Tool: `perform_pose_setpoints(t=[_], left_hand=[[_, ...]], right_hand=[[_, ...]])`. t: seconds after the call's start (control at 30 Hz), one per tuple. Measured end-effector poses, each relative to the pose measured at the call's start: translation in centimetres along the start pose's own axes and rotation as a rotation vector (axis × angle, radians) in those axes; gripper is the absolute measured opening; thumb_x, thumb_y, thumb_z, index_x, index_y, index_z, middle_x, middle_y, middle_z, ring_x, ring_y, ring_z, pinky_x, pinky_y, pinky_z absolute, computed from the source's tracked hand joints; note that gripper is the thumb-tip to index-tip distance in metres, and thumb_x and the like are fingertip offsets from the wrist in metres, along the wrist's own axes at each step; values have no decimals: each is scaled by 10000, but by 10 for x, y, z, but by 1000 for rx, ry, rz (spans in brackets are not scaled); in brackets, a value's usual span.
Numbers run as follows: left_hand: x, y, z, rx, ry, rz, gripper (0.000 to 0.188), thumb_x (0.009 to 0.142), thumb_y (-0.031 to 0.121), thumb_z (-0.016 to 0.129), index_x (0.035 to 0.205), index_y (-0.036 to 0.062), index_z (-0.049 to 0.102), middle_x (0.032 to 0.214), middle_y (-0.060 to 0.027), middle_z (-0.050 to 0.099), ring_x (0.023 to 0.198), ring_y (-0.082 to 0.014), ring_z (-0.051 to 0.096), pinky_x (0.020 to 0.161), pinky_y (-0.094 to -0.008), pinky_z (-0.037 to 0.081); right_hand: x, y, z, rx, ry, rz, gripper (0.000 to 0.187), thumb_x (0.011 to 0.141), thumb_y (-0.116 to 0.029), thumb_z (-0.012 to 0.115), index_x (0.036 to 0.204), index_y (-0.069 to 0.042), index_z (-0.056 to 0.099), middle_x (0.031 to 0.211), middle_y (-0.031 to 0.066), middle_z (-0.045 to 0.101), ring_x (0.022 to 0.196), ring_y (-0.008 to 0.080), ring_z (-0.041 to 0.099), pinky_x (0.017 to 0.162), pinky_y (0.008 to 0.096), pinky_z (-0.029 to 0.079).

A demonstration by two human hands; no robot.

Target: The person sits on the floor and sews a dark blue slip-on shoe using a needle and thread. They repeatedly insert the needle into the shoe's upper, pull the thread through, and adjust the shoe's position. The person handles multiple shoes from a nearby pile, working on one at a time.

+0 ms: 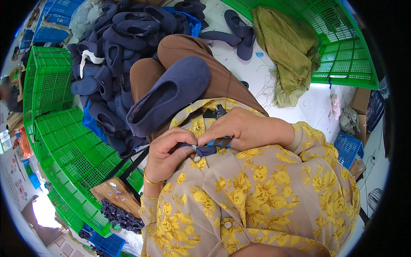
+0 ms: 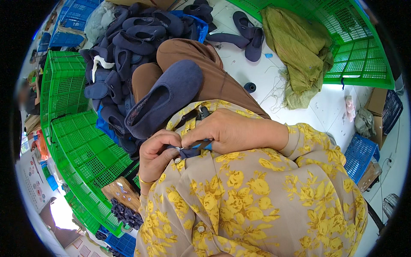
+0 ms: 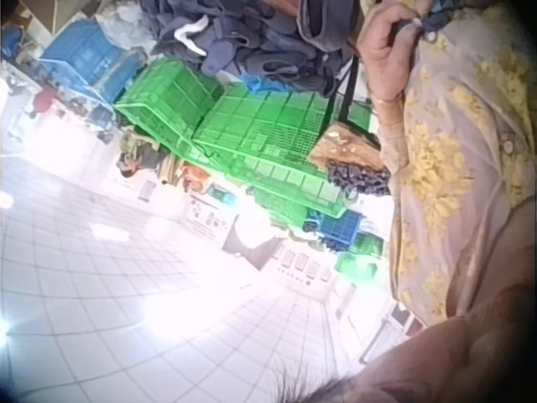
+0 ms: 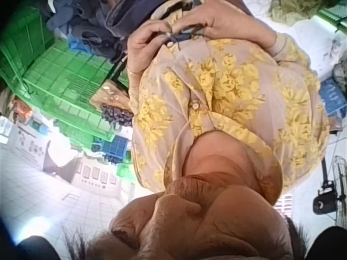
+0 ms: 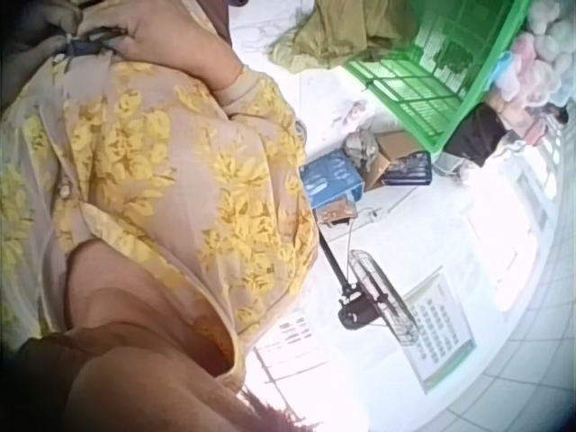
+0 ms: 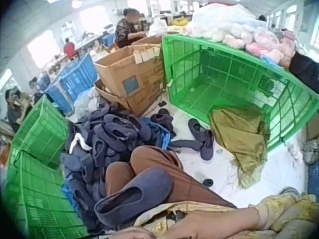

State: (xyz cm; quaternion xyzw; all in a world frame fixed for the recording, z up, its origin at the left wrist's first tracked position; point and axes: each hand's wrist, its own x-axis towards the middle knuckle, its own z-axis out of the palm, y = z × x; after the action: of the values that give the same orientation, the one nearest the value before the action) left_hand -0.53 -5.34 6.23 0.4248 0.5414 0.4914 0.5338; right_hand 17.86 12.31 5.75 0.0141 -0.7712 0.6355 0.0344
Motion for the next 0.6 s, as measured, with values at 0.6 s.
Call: perform_pose_setpoints(t=[0.6], left_hand=[[-1, -12, 10, -165, 54, -57, 122, 855, -50, 653, 973, -20, 652, 987, -71, 619, 826, -125, 602, 713, -240, 503]], right_hand=[[-1, 6, 5, 48, -10, 64, 450, 737, 101, 545, 1114, -130, 632, 984, 89, 693, 881, 315, 664, 752, 371, 517]])
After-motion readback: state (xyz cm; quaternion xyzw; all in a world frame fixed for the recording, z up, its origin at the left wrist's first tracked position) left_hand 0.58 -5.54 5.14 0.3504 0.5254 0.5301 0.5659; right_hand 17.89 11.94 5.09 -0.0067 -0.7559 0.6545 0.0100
